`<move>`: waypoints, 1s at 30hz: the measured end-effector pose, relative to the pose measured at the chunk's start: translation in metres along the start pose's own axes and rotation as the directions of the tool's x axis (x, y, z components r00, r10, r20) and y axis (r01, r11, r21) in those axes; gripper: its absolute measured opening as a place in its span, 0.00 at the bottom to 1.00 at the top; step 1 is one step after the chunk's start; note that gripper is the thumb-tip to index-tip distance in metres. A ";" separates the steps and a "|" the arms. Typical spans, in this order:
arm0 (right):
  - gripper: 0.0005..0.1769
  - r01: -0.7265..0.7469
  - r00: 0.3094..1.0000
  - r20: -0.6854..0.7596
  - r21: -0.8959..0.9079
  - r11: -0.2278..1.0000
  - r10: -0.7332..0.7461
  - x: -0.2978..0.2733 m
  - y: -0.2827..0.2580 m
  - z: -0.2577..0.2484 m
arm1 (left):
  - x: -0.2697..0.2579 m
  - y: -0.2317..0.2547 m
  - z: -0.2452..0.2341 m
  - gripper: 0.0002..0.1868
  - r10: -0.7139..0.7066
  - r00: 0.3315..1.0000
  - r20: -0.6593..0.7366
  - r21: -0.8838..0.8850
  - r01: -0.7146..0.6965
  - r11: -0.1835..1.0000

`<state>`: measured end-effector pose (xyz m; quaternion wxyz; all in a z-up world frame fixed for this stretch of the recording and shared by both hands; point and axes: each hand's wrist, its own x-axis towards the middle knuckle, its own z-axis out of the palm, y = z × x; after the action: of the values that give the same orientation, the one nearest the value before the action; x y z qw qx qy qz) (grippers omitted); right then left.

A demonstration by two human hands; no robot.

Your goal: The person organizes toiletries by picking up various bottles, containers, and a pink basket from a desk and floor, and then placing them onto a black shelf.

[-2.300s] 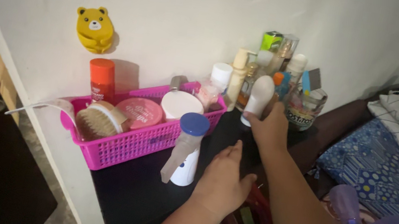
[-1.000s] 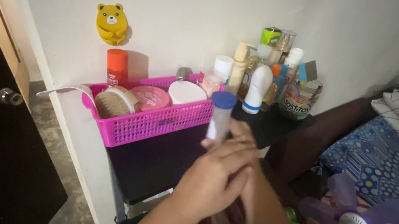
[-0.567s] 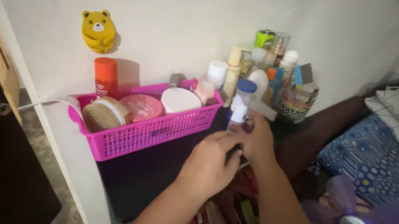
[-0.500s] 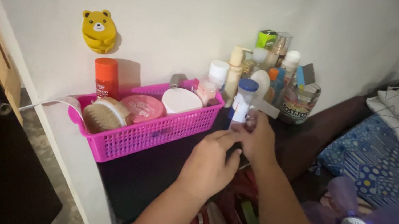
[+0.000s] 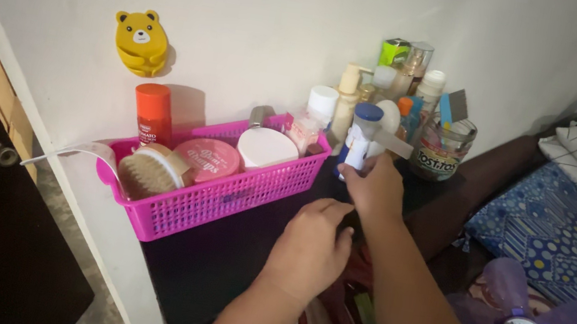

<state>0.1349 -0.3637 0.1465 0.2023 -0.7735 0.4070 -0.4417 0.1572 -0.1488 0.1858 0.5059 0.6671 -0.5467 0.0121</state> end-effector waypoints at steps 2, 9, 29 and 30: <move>0.28 0.011 1.000 -0.017 0.001 1.000 -0.011 0.001 -0.002 0.002 | 0.000 -0.002 0.002 0.18 -0.009 1.000 -0.005 0.014 0.009 1.000; 0.28 0.017 1.000 -0.005 -0.097 0.995 -0.018 0.006 -0.002 0.008 | -0.001 -0.005 0.004 0.18 -0.026 1.000 0.006 0.056 0.025 0.998; 0.28 0.221 0.973 0.073 -0.023 0.975 -0.219 0.002 0.019 -0.001 | -0.012 -0.014 0.011 0.16 0.342 0.940 0.012 0.155 -0.339 0.928; 0.29 0.293 0.956 -0.009 0.009 0.956 -0.293 -0.011 0.029 -0.011 | -0.020 -0.017 0.013 0.17 0.415 0.909 0.043 0.176 -0.416 0.892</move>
<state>0.1099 -0.3712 0.1272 0.1370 -0.8227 0.2863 -0.4716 0.1546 -0.1454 0.1564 0.4276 0.5781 -0.6744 0.1680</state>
